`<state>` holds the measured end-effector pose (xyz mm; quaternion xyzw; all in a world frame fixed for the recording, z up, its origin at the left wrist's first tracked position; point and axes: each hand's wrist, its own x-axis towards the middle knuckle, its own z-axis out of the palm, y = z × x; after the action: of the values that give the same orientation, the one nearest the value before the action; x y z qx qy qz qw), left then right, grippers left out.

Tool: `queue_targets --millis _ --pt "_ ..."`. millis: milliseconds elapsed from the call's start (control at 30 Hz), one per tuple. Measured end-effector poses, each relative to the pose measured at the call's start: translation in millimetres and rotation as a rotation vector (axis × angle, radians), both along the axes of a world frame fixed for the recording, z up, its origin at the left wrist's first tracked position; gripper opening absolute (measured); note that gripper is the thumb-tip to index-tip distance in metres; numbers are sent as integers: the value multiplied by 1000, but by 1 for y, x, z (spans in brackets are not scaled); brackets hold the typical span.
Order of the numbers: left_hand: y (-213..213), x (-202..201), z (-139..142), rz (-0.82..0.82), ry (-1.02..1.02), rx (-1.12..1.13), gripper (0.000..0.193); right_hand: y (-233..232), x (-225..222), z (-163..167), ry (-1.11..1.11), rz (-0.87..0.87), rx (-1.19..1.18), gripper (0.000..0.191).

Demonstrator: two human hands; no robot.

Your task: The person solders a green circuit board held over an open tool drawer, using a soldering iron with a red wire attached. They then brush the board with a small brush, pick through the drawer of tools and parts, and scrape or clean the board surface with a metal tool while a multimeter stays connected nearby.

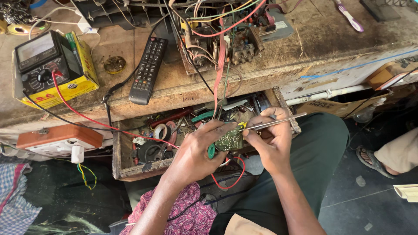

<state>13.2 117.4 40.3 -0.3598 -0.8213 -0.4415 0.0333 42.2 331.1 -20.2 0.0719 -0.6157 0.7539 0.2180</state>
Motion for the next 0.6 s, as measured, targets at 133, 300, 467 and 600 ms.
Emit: queue_targets --millis 133,300,467,600 --pt "-1 0 1 -7 -11 6 69 -2 0 -2 31 -39 10 55" --pt "-1 1 0 4 -22 -11 70 -1 -2 -3 27 -80 -10 54" --pt "-1 -1 -2 -6 6 -8 71 1 -2 -5 72 -77 -37 54" --pt "-1 -1 -1 -6 34 10 70 -1 1 -10 68 -61 30 56"
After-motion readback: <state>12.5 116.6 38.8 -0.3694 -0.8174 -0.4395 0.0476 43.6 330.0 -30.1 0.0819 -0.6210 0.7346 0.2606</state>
